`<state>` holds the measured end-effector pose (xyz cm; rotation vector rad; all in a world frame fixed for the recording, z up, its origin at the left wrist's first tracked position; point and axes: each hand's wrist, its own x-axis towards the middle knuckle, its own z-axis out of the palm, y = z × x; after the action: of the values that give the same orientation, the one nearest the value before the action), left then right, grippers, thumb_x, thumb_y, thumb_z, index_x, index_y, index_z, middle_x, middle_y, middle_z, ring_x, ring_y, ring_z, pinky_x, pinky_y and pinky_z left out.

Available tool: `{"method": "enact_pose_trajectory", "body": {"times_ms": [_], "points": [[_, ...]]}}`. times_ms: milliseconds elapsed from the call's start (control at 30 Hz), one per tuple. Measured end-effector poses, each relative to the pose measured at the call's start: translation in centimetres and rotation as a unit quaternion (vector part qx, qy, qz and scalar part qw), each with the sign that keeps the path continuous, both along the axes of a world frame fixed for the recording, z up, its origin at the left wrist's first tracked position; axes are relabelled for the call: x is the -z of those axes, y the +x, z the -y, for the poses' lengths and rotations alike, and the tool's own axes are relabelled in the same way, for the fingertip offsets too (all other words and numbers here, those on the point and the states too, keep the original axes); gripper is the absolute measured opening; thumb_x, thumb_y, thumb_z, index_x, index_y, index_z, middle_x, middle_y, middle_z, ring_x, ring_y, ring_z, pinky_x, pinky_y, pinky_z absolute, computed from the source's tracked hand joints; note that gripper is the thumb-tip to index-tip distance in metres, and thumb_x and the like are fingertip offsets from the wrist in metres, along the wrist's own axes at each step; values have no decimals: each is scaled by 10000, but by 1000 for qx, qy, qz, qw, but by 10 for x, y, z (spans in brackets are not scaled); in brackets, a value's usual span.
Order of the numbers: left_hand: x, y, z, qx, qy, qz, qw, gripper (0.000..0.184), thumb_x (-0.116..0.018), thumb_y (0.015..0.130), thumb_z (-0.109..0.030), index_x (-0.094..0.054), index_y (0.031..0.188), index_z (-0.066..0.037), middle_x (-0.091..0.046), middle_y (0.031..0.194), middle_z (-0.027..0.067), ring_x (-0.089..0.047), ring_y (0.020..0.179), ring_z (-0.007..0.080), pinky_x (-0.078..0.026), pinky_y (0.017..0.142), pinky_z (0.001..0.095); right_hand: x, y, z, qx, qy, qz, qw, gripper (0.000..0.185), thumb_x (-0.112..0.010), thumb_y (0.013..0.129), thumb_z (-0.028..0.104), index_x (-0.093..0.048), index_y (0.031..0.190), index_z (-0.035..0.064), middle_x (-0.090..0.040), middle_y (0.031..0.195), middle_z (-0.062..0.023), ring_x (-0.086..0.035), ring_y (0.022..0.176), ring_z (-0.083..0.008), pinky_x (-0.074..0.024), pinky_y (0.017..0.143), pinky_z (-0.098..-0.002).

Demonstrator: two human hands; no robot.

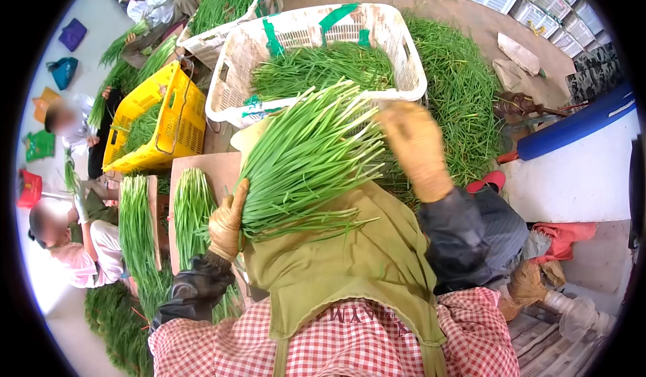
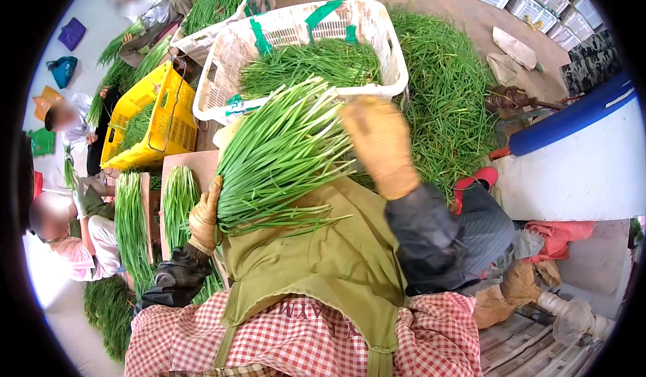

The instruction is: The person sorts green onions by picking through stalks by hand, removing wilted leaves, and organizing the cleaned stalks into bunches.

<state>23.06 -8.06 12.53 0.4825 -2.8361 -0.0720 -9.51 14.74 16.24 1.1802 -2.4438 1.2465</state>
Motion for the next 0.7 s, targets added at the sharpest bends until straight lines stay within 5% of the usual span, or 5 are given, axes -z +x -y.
{"method": "enact_pose_trajectory", "body": {"times_ms": [267, 467, 533, 633, 700], "points": [[-8, 1, -12, -45, -14, 21, 999, 796, -509, 733, 148, -399, 1430, -220, -575, 1003, 155, -608, 837, 334, -512, 697, 395, 25, 60, 50, 13, 125, -104, 987, 196, -636, 787, 292, -696, 778, 105, -558, 1240, -155, -443, 1211, -330, -343, 951, -491], [-8, 3, -18, -23, 2, -50, 998, 794, -495, 775, 151, -322, 1460, -212, -566, 1191, 182, -614, 973, 334, -526, 793, 372, 1, 82, 52, 49, 126, -167, 977, 114, -641, 699, 170, -686, 778, 103, -596, 1176, -131, -508, 1153, -286, -370, 936, -475], [-5, 6, -15, -13, -15, -27, 999, 820, -501, 770, 151, -268, 1483, -181, -563, 1194, 177, -614, 971, 336, -526, 789, 383, -11, 98, 58, -7, 269, -148, 952, 66, -604, 756, 148, -651, 726, 112, -645, 1054, -84, -580, 1006, -276, -426, 867, -427], [9, 11, -8, -53, 44, -9, 998, 916, -542, 731, 99, -118, 1521, -86, -381, 1449, 222, -518, 1193, 391, -470, 930, 367, -32, 113, 50, -276, 101, 92, 951, 86, -620, 792, 123, -687, 769, 74, -671, 920, -73, -620, 856, -244, -481, 747, -363], [-8, -1, -22, -35, 92, -47, 994, 823, -534, 808, 81, -157, 1517, -100, -442, 1391, 176, -536, 1174, 320, -473, 937, 361, -51, 108, 34, -470, -67, 487, 733, 119, -670, 829, 101, -710, 892, 7, -678, 910, -89, -642, 828, -188, -506, 733, -320]]}}
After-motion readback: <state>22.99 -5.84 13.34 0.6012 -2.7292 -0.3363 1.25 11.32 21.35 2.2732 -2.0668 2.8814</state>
